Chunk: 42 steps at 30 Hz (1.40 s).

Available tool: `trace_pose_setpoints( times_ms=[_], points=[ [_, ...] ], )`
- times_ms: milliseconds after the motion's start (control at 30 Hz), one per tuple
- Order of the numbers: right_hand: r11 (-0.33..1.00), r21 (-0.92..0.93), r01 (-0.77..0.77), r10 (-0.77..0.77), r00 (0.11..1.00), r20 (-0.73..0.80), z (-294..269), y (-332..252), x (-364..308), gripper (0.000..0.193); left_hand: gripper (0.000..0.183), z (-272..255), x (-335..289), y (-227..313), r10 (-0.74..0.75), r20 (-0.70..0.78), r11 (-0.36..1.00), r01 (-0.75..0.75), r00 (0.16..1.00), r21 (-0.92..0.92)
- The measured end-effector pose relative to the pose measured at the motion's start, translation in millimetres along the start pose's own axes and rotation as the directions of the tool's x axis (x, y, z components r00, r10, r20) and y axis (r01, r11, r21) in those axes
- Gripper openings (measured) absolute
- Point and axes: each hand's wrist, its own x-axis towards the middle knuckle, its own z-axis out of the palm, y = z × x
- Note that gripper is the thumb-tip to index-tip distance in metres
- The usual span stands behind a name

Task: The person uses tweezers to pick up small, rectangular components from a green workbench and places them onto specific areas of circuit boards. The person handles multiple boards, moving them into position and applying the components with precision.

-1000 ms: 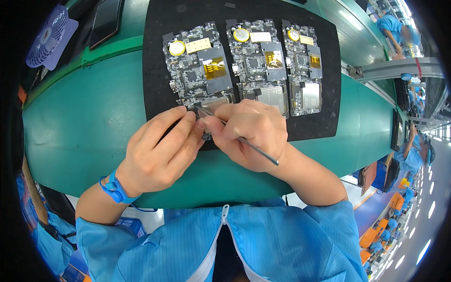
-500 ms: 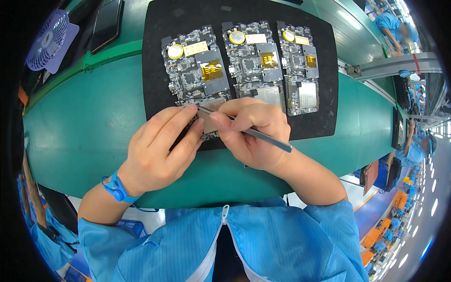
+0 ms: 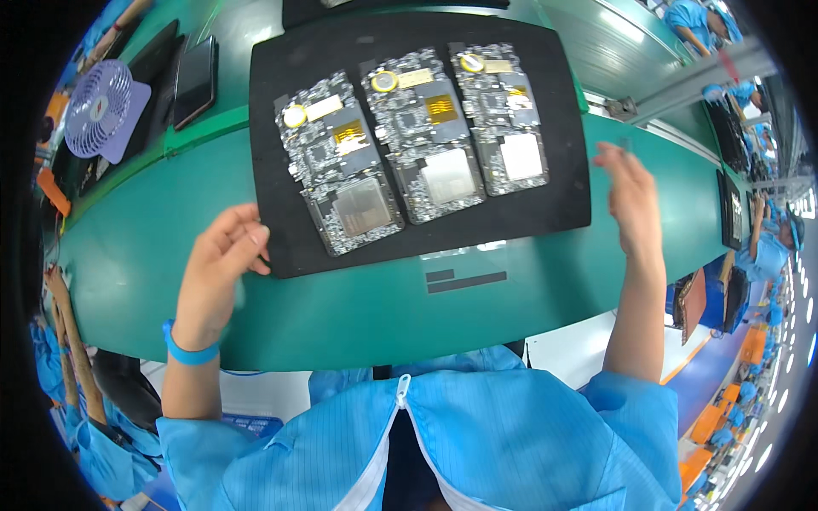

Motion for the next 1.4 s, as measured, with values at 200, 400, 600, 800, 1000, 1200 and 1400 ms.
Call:
trace_pose_setpoints(
  times_ms=[200, 400, 600, 800, 1000, 1200, 1400],
  points=[
    [0.991, 0.129, -0.016, 0.001, 0.993, 0.117, 1, 17, -9, 0.049, 0.031, 35, -20, 17, 0.268, -0.035, 0.96, -0.27, 0.963, -0.071],
    [0.963, 0.26, -0.071, 0.058, 0.997, 0.057, -87, 68, -37, 0.048, 0.033, 94, -53, 58, 0.137, 0.267, 0.988, -0.113, 0.954, -0.105],
    [0.989, -0.069, -0.132, 0.115, 0.971, -0.209, -212, 186, -25, 0.04, 0.043, 254, 0, 47, 0.17, 0.564, 0.985, -0.135, 0.808, -0.103],
    [0.731, -0.652, -0.202, -0.116, 0.905, -0.41, -277, 270, 49, 0.029, 0.043, 367, 56, 7, 0.454, 0.507, 0.89, -0.401, 0.733, -0.218],
    [0.81, -0.586, 0.038, -0.427, 0.722, -0.544, -218, 201, 53, 0.041, 0.041, 233, -21, -1, 0.456, 0.764, 0.233, -0.89, 0.457, 0.393],
    [0.851, 0.507, 0.136, -0.156, 0.988, -0.004, -24, 52, -57, 0.058, 0.047, 155, -32, -25, 0.556, 0.645, -0.073, -0.742, 0.524, 0.667],
    [0.767, 0.606, -0.211, -0.029, 0.932, 0.362, 58, 19, -96, 0.022, 0.047, 144, -16, -26, 0.56, 0.707, -0.126, -0.799, 0.432, 0.588]
  ],
)
